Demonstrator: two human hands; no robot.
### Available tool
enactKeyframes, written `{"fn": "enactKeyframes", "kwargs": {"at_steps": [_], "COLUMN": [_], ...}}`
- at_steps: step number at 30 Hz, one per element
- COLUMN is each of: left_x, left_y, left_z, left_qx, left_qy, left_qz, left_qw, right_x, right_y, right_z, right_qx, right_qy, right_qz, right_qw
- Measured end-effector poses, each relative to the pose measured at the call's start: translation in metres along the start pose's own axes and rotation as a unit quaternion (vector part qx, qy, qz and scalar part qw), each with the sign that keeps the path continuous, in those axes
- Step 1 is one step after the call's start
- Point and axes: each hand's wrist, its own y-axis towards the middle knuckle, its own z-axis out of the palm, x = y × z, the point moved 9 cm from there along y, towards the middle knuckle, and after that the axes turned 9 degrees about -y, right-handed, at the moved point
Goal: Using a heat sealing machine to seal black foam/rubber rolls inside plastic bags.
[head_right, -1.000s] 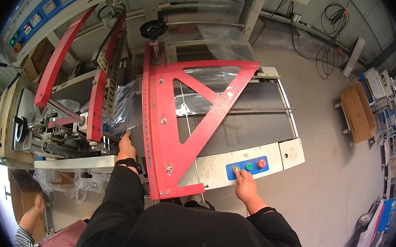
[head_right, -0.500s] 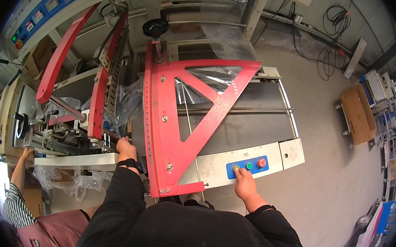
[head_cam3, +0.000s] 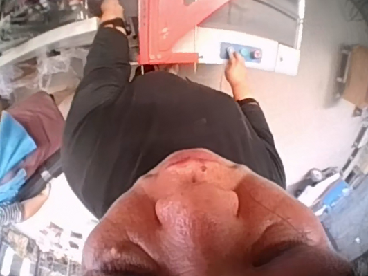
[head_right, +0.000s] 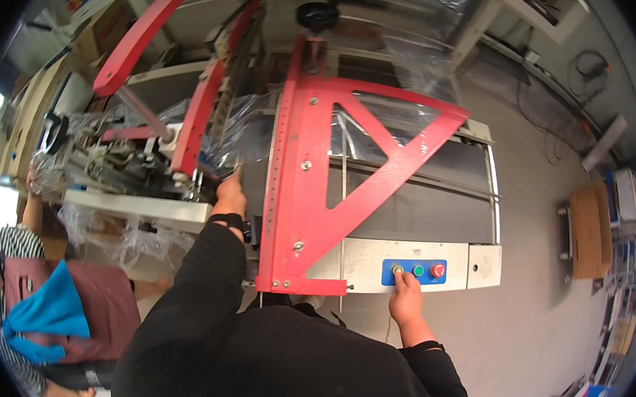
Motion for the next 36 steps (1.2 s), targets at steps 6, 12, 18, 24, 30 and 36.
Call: {"fn": "enactKeyframes", "kwargs": {"at_steps": [6,12,18,24,30,36], "left_x": [0.043,0.005,0.041,0.003,0.016,0.015], "left_y": [0.039,-0.013,0.069,0.128,0.028,0.043], "left_z": [-0.013,0.004,-0.019,-0.038,0.005,-0.003], "left_qx": [-0.031,-0.033,-0.037,0.095,0.037,0.064], "left_qy": [-0.031,-0.128,-0.07,0.508,-0.078,0.016], "left_qz": [0.004,0.001,-0.016,0.173,-0.084,-0.085], "left_qw": [0.999,0.991,0.997,0.838,0.993,0.994], "right_x": [-0.004,-0.005,0.002,0.006,-0.005,-0.008], "right_y": [0.001,-0.002,0.0,0.009,-0.004,-0.003], "right_z": [0.002,0.005,-0.004,-0.001,-0.003,0.002], "right_qx": [0.037,0.038,0.028,0.032,0.009,0.014], "right_qy": [-0.017,-0.015,0.01,0.02,0.018,0.018], "right_qz": [0.037,0.027,0.005,-0.007,0.027,0.034], "right_qw": [0.998,0.999,1.0,0.999,0.999,0.999]}}
